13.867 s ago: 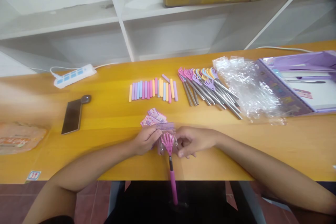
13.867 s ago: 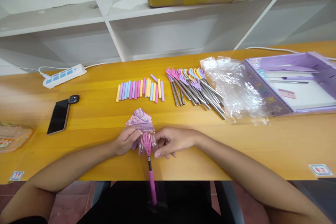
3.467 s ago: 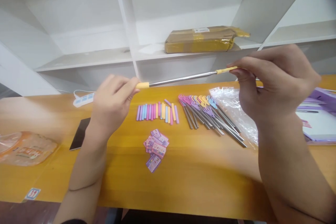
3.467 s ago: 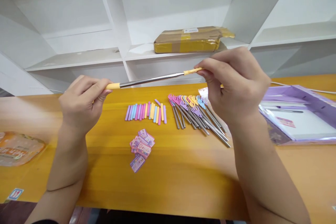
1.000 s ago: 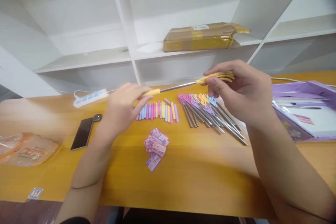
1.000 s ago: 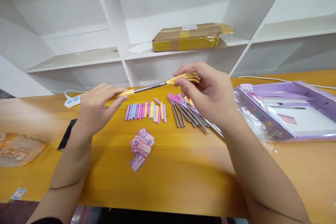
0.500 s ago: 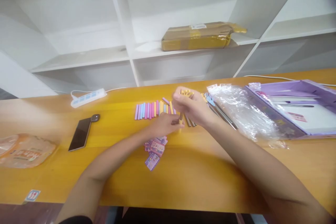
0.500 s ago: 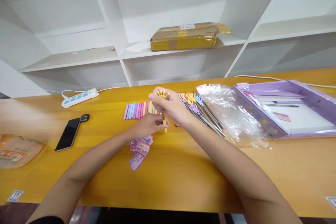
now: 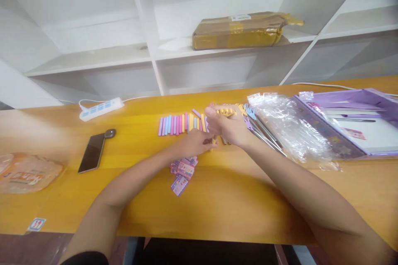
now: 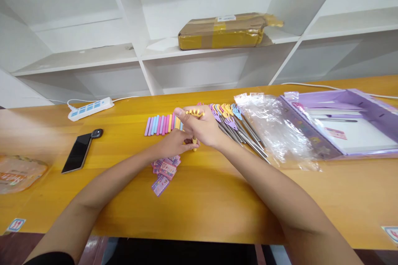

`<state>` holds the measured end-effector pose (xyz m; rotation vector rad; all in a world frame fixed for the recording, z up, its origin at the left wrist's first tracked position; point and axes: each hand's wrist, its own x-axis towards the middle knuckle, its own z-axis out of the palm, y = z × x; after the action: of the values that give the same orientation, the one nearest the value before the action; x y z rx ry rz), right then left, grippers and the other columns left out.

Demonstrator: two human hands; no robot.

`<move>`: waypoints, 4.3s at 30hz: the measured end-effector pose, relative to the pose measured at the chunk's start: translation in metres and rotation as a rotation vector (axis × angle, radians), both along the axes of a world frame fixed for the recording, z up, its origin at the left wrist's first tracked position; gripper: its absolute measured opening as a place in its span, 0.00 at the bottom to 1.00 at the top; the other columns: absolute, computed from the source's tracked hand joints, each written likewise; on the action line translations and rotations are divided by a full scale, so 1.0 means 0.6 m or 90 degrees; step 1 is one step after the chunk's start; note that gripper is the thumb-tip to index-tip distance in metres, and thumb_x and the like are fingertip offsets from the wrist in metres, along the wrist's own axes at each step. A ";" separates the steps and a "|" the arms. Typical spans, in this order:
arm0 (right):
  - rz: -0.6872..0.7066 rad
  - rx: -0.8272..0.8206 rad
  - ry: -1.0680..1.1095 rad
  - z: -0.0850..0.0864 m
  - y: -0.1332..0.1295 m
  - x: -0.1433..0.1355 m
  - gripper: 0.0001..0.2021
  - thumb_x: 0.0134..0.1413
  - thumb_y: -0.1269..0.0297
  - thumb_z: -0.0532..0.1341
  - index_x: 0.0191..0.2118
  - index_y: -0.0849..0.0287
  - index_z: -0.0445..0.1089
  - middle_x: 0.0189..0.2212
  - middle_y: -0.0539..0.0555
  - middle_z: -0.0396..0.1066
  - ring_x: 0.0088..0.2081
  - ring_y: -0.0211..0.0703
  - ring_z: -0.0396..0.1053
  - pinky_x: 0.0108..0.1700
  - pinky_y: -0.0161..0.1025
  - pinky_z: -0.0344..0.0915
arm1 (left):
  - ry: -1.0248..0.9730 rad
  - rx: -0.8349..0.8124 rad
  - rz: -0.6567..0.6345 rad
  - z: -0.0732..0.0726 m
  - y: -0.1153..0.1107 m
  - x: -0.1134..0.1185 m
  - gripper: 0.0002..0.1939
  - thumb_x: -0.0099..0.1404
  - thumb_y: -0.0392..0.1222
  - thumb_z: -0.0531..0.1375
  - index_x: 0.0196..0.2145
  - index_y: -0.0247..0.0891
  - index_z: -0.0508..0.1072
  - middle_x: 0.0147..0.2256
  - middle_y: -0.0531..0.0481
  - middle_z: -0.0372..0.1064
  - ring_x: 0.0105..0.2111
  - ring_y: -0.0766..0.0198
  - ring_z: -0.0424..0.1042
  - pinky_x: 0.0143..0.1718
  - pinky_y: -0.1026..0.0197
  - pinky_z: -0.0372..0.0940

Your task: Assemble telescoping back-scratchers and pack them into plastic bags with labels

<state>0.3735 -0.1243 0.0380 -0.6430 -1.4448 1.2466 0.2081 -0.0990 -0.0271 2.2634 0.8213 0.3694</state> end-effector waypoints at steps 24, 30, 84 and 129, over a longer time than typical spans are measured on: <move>-0.039 -0.006 0.023 -0.030 -0.009 -0.002 0.36 0.62 0.39 0.71 0.22 0.57 0.51 0.18 0.43 0.47 0.21 0.30 0.42 0.22 0.34 0.41 | 0.006 -0.017 -0.002 0.000 0.003 0.002 0.15 0.75 0.51 0.64 0.38 0.38 0.82 0.34 0.48 0.83 0.33 0.59 0.78 0.40 0.59 0.68; -0.034 -0.014 0.045 -0.034 -0.017 -0.002 0.36 0.61 0.38 0.72 0.22 0.56 0.50 0.18 0.42 0.44 0.20 0.30 0.39 0.21 0.34 0.40 | 0.025 0.002 -0.001 0.004 0.003 0.006 0.16 0.75 0.52 0.64 0.37 0.38 0.83 0.33 0.47 0.82 0.32 0.59 0.78 0.39 0.59 0.69; -0.571 0.786 -0.749 0.048 0.035 0.070 0.15 0.73 0.78 0.54 0.37 0.56 0.74 0.32 0.55 0.67 0.35 0.46 0.56 0.39 0.45 0.47 | 0.526 0.463 0.468 0.223 -0.009 -0.108 0.16 0.68 0.27 0.53 0.39 0.37 0.80 0.35 0.38 0.79 0.36 0.49 0.79 0.30 0.57 0.55; -0.993 0.139 -0.770 0.076 0.092 0.410 0.18 0.64 0.57 0.64 0.54 0.59 0.80 0.36 0.63 0.72 0.30 0.44 0.53 0.38 0.46 0.53 | 0.588 0.513 0.636 0.269 0.078 -0.338 0.16 0.71 0.37 0.52 0.36 0.41 0.81 0.32 0.40 0.76 0.34 0.48 0.72 0.35 0.55 0.52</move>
<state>0.6193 -0.0691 0.0838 -1.9778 -1.2281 -0.6706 0.0052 -0.0522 0.1344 2.5062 2.7005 0.0310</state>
